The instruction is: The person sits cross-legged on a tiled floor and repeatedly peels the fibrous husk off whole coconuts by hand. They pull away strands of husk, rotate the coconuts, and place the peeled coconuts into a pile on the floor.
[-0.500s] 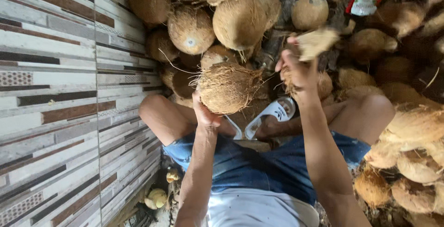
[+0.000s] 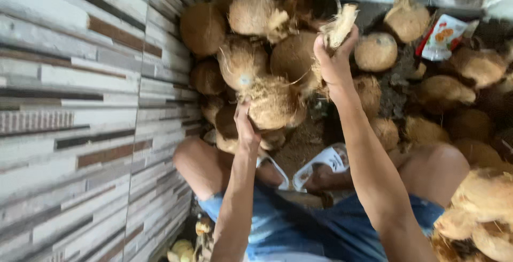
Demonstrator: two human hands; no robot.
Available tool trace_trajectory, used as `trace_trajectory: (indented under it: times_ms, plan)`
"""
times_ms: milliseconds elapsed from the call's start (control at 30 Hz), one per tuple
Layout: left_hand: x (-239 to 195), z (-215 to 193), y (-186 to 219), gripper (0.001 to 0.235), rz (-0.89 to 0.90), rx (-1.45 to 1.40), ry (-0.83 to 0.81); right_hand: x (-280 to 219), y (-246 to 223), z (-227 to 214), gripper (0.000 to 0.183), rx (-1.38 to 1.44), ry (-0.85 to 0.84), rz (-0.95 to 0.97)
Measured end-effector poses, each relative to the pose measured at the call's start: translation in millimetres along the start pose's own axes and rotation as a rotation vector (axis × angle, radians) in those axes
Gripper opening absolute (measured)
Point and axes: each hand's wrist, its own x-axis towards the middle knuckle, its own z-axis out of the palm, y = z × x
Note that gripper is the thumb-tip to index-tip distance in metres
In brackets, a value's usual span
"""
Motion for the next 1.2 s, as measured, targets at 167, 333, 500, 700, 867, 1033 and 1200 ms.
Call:
trace_trajectory:
  times_ms: [167,333,500,700,867,1033,1200]
  plan:
    - [36,-2,-13,0.077,0.011,0.001,0.063,39,-26,15,0.111,0.083,0.075,-0.027]
    - [31,3,-2,0.122,-0.147,0.217,0.216,97,10,37,0.103,0.059,0.142,-0.619]
    - [32,1,-5,0.123,-0.191,0.239,0.236,103,-35,69,0.11,-0.372,-0.114,-0.104]
    - [53,-15,-33,0.109,-0.124,0.106,0.255,121,-11,109,0.055,-0.978,-0.179,-0.27]
    - [57,-19,-37,0.112,-0.1,0.123,0.217,124,27,112,0.085,-1.114,-0.13,-0.442]
    - [57,-16,-36,0.111,-0.067,0.09,0.229,119,37,106,0.12,-1.052,0.005,-0.477]
    - [44,-7,-20,0.108,-0.054,0.142,0.174,106,32,103,0.09,-1.16,-0.28,-0.384]
